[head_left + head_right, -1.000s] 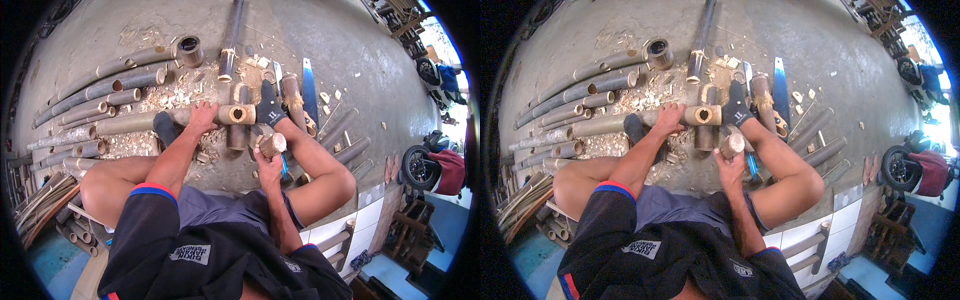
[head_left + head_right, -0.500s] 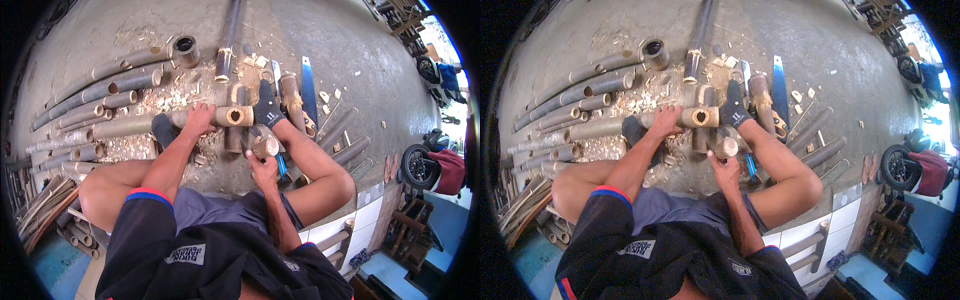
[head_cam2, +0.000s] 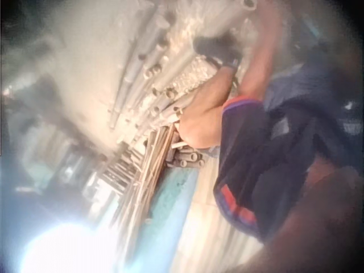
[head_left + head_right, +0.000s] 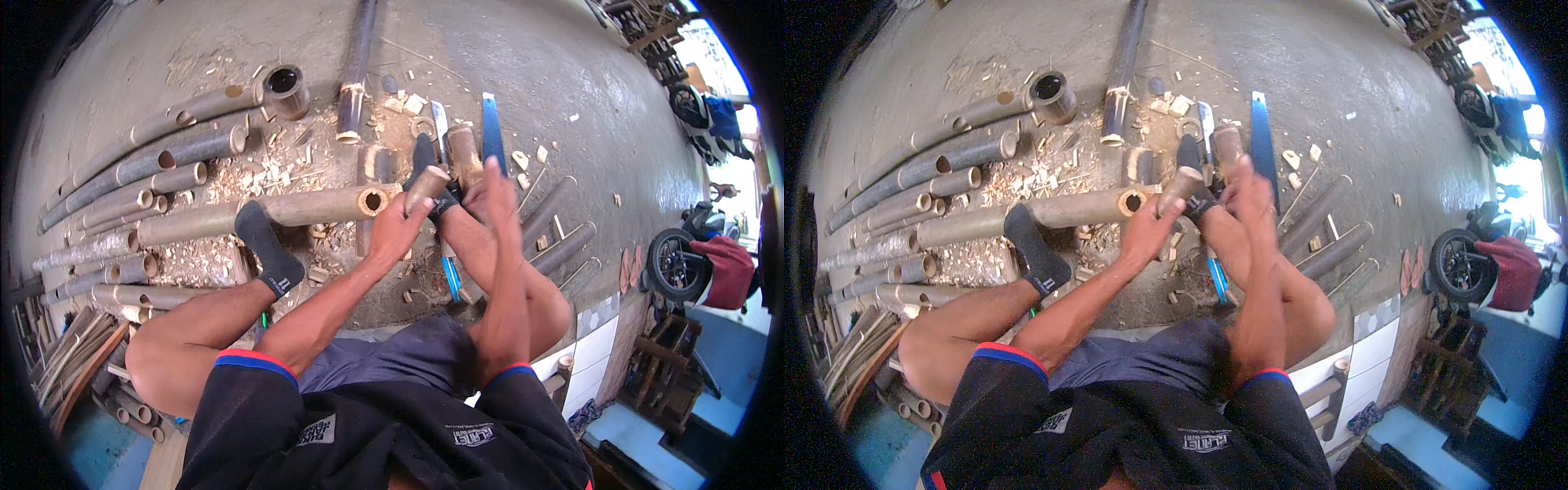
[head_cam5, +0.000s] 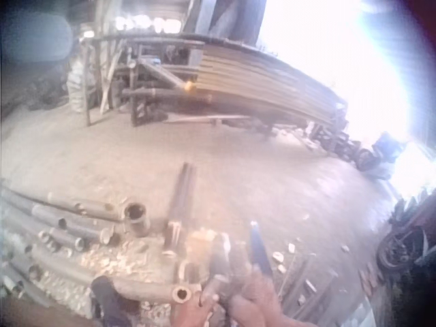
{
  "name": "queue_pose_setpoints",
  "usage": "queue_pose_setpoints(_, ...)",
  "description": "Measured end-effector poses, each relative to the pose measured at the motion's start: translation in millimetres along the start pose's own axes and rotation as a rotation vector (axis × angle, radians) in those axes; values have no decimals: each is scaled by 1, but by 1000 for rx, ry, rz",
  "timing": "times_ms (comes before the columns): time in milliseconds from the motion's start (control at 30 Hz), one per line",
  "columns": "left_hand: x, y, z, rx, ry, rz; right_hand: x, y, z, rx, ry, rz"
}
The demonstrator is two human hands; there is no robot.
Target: The person sits on the floor and uses a wooden mallet to repeatedly strike a small bamboo piece held against a larger bamboo segment. The person rotates the piece and continues striking to shape the end.
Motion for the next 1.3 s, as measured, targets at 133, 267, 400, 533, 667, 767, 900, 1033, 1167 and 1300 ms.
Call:
queue_pose_setpoints(133,9,-39,-16,-178,-284,1,-69,37,82,-295,129,-767)
queue_pose_setpoints(267,-1,-49,-23,-243,-458,129,-105,13,103,16,-134,-767)
queue_pose_setpoints(400,-6,-49,-10,-175,-489,110,-127,17,93,16,-38,-745)
queue_pose_setpoints(533,-12,-37,6,-206,-495,83,-84,35,72,-282,-132,-951)
queue_pose_setpoints(667,-13,-28,19,-315,-581,56,27,60,-6,-389,130,-568)
queue_pose_setpoints(767,-7,-28,26,-288,-541,35,59,65,-79,-494,358,-417)
queue_pose_setpoints(900,-2,-27,28,-283,-521,-50,30,56,-159,-349,209,-104)
queue_pose_setpoints(1033,4,-28,27,-364,-592,-18,-8,38,-200,-434,73,-401)
queue_pose_setpoints(1167,5,-27,27,-371,-637,-60,-10,18,-207,-368,122,-320)
queue_pose_setpoints(1300,5,-21,27,-399,-612,-122,6,16,-214,-418,224,-290)
Point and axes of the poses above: each hand's wrist, its own z-axis towards the middle knuckle, its own y-axis out of the back of the hand, x = y × z, the point moved 4 cm from there along z, towards the middle knuckle, and after that the axes turned 1 degree about -y, right-handed, at the moved point
